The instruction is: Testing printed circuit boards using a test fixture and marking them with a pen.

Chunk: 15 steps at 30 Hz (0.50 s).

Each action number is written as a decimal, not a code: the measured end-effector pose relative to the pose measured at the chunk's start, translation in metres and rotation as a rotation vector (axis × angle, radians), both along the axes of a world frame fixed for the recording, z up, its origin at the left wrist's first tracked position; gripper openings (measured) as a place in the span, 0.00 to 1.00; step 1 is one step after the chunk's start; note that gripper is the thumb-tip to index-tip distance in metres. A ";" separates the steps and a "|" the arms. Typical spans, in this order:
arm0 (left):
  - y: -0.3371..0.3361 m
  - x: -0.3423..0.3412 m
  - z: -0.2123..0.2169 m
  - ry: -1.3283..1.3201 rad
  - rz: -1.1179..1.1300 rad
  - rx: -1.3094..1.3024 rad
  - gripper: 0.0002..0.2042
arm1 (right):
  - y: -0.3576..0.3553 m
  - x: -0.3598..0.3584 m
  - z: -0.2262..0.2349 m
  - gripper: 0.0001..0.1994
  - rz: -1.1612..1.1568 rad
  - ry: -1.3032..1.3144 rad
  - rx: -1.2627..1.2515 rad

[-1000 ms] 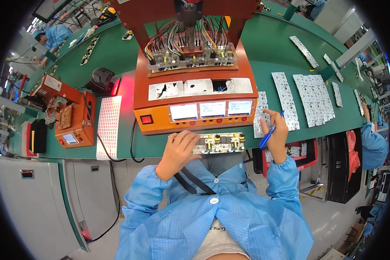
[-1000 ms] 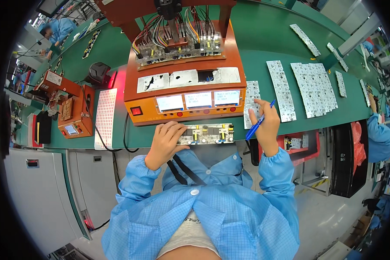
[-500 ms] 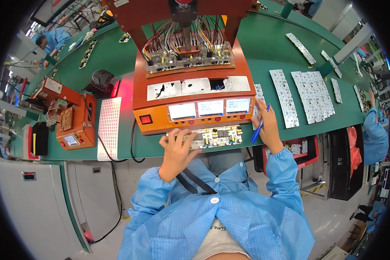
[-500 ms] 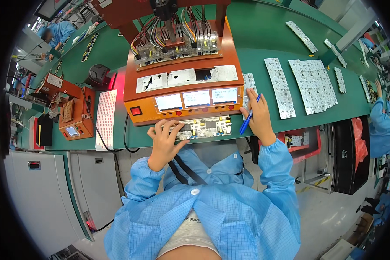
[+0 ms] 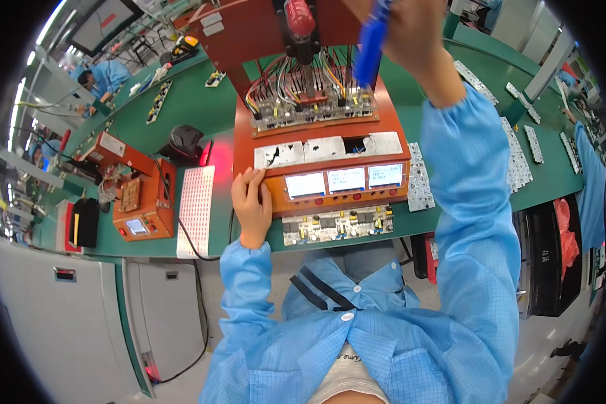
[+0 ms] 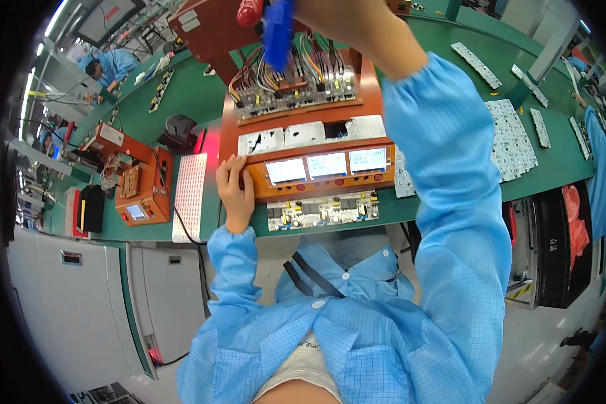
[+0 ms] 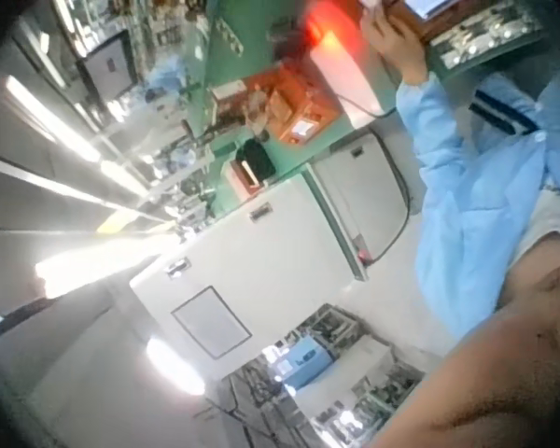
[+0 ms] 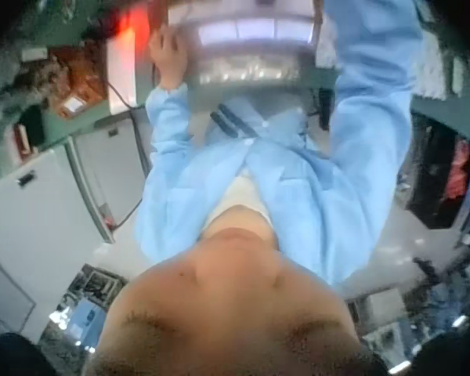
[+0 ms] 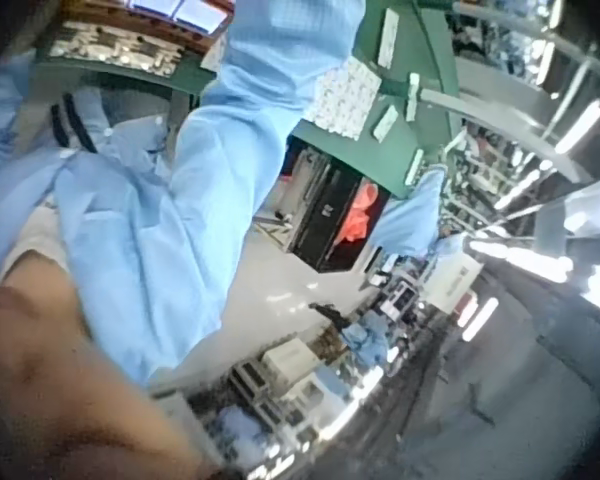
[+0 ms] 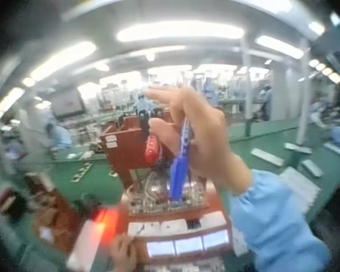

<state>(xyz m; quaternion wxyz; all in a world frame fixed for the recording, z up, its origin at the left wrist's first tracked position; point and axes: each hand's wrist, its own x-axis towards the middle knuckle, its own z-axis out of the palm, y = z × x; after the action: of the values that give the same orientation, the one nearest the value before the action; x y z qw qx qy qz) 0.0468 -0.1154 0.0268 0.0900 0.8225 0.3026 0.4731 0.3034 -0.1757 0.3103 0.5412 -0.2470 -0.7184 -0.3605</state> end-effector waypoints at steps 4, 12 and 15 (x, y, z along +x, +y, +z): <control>0.001 0.007 -0.003 0.011 -0.008 0.032 0.11 | 0.049 -0.005 -0.017 0.10 0.153 0.144 -0.516; 0.003 0.004 -0.005 -0.032 -0.018 0.031 0.12 | 0.028 -0.012 -0.032 0.11 0.821 0.552 -0.731; 0.001 0.004 -0.008 -0.052 -0.020 0.005 0.13 | 0.012 -0.002 -0.046 0.12 0.856 0.549 -0.711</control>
<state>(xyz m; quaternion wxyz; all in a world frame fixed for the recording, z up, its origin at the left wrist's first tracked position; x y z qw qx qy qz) 0.0511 -0.1144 0.0186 0.1003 0.8133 0.2907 0.4940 0.3011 -0.1632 0.2639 0.6874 -0.1858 -0.6646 0.2264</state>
